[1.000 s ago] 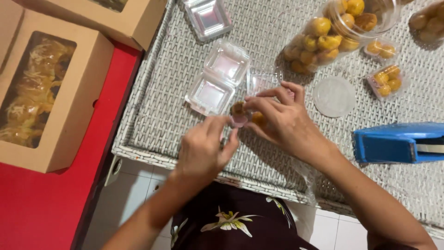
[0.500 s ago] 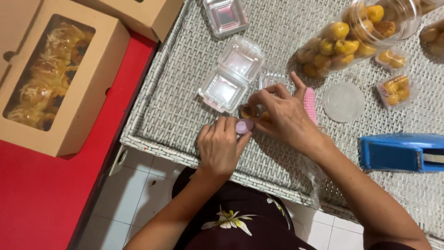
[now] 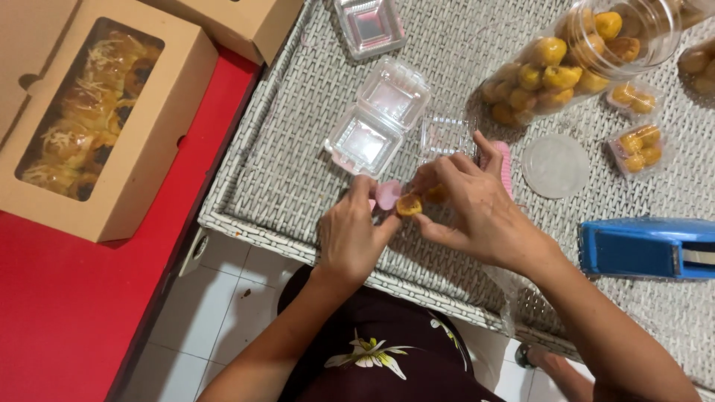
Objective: Packaging cookies by placing them into individual paper liners and then into plastic trays
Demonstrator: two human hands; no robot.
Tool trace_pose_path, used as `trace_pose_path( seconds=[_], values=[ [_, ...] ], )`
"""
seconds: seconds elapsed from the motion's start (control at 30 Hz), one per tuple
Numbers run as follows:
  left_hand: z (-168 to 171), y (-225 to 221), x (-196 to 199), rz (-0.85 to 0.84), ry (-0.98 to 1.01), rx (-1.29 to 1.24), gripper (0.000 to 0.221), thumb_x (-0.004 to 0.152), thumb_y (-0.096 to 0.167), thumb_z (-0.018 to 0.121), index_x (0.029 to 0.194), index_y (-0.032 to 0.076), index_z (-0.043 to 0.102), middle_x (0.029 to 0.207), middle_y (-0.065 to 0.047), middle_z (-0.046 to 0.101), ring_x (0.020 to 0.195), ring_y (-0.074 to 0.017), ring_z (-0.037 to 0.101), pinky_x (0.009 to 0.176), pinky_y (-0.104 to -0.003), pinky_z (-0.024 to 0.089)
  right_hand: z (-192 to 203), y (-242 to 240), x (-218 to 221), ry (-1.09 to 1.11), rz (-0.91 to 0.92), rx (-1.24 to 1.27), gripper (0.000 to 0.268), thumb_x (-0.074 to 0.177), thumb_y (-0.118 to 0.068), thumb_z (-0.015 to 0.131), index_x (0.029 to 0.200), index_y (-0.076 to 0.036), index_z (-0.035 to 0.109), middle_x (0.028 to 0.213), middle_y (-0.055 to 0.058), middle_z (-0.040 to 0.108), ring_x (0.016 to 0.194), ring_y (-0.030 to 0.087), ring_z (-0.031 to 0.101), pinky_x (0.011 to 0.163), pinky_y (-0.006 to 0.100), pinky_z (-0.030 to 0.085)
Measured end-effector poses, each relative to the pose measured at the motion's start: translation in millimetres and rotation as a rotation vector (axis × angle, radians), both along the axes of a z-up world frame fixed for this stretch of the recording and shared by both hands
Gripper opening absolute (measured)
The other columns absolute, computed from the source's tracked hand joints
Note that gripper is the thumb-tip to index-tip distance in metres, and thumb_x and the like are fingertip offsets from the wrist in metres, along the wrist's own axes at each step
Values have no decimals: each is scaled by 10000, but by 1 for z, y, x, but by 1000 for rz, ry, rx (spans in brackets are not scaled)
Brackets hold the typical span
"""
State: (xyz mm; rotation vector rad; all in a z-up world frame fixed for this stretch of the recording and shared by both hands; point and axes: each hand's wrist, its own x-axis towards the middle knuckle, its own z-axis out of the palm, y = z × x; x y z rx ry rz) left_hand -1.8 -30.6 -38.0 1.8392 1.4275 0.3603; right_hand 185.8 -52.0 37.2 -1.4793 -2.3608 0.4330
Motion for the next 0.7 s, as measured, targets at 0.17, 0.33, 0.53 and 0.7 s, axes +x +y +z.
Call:
trace_pose_path(
  seconds=[0.17, 0.33, 0.53, 0.7],
  values=[
    [5, 1, 0, -63, -173, -80, 287, 917, 148, 744, 1077, 159, 505, 941, -48, 747, 756, -226, 734, 649, -369, 609, 7, -1, 0, 32, -17, -39, 348, 903, -356, 652, 1098, -93, 532, 890, 9, 662, 931, 207, 626, 1199, 607, 143],
    [1, 1, -4, -144, -294, 13, 237, 935, 103, 661, 1091, 121, 483, 902, -83, 717, 683, -210, 672, 548, -360, 555, 7, -1, 2, 46, -39, -41, 311, 921, -347, 682, 1095, -126, 548, 897, -22, 656, 918, 175, 627, 1175, 562, 157],
    [3, 1, -3, -150, -578, 82, 324, 1088, 336, 363, 927, 117, 539, 726, -12, 526, 539, -100, 424, 420, -277, 370, 15, -2, 3, 17, -30, -52, 286, 911, -323, 635, 1074, -115, 527, 849, -4, 623, 893, 189, 621, 1189, 568, 171],
    [23, 3, 0, -6, -489, -45, 253, 956, 363, 644, 1052, 151, 545, 882, -30, 760, 631, -144, 689, 505, -307, 533, 16, 0, 5, -128, -19, -23, 394, 901, -359, 651, 1162, -100, 509, 893, 18, 677, 947, 257, 617, 1171, 611, 184]
  ],
)
